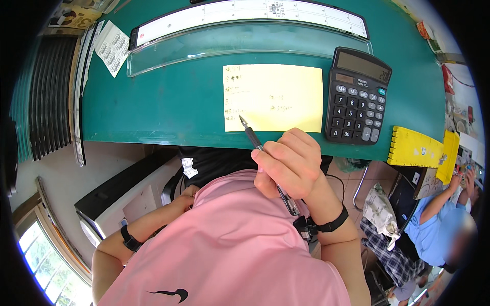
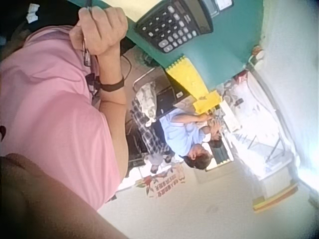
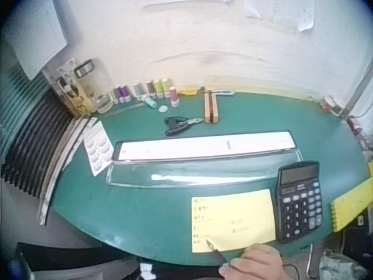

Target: Writing production counts on a yellow note and using a calculator to tally totals on a workbench.

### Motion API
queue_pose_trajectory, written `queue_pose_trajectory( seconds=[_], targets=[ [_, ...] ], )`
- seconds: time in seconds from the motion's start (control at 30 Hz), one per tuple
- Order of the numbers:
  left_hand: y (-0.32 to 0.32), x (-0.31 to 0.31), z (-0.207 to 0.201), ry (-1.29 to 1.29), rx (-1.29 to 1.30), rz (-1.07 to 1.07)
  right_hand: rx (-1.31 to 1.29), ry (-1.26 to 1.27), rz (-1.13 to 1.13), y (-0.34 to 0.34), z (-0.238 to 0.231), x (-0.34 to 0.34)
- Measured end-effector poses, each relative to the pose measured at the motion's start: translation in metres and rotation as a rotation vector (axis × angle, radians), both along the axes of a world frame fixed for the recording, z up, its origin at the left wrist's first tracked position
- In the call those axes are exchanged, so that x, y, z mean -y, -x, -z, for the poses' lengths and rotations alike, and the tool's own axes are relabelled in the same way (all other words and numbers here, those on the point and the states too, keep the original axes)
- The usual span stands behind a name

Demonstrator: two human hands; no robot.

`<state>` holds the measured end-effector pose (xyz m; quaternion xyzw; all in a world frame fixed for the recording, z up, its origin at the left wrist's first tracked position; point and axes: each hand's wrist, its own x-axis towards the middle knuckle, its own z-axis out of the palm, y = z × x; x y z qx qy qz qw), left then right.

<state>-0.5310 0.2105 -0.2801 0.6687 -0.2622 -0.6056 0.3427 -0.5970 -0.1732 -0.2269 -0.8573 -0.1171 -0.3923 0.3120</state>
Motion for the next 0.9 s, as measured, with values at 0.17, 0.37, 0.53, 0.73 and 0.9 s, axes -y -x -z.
queue_pose_trajectory(
  seconds=[0.17, 0.37, 0.53, 0.73, 0.9],
  targets=[
    [-0.004, 0.007, -0.007, -0.025, -0.046, -0.012, 0.006, 0.002, -0.004, 0.0, 0.002, 0.0],
    [-0.013, 0.014, -0.013, -0.079, 0.184, 0.179, 0.006, 0.01, -0.003, 0.001, 0.004, 0.001],
    [-0.018, 0.011, -0.01, -0.151, 0.256, 0.394, 0.0, -0.002, -0.009, 0.0, 0.002, 0.0],
    [-0.015, 0.004, -0.004, -0.183, 0.238, 0.445, 0.013, -0.001, -0.004, 0.0, 0.004, 0.001],
    [-0.011, -0.013, 0.005, -0.117, 0.162, 0.331, 0.003, -0.011, -0.005, 0.001, 0.001, 0.001]
  ],
)
